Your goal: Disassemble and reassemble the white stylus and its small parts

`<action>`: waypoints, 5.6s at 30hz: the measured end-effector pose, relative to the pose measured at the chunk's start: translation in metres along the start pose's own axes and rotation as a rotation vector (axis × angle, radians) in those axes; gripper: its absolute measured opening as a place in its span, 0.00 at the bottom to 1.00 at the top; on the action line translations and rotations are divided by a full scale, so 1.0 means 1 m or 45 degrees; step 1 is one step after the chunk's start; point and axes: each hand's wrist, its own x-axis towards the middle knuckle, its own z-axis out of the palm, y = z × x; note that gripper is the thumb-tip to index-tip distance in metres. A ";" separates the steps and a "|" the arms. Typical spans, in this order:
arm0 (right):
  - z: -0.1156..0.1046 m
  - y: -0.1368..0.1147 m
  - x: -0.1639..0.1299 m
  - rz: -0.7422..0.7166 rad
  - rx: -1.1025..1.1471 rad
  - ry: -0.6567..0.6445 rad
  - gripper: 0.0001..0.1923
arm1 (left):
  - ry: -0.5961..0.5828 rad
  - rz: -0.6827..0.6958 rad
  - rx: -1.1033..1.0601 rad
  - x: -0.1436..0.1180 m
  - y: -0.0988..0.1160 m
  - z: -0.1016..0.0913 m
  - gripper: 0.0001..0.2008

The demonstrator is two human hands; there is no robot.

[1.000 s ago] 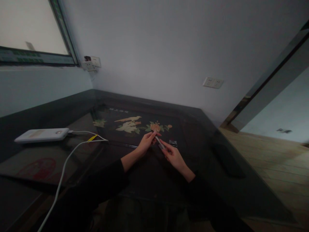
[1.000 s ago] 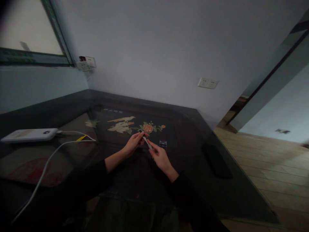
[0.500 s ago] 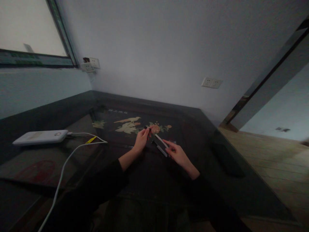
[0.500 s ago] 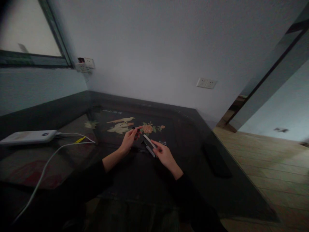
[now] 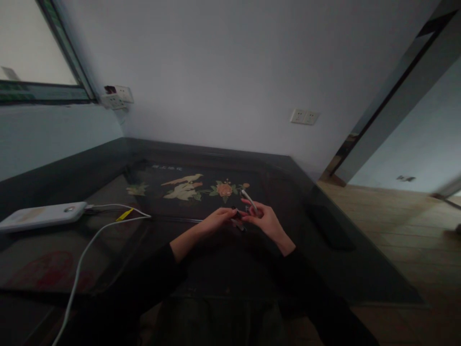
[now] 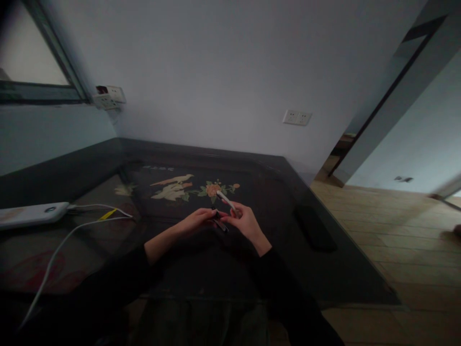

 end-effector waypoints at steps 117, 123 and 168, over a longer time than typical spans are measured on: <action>0.015 0.010 -0.006 -0.207 -0.074 -0.013 0.23 | 0.552 0.325 -0.239 0.004 0.007 -0.007 0.22; 0.017 0.004 -0.010 -0.116 -0.044 -0.049 0.23 | 0.554 0.340 -0.245 0.004 0.007 -0.006 0.22; 0.021 0.012 -0.010 0.043 0.094 0.010 0.28 | 0.568 0.376 -0.218 0.011 -0.004 -0.017 0.24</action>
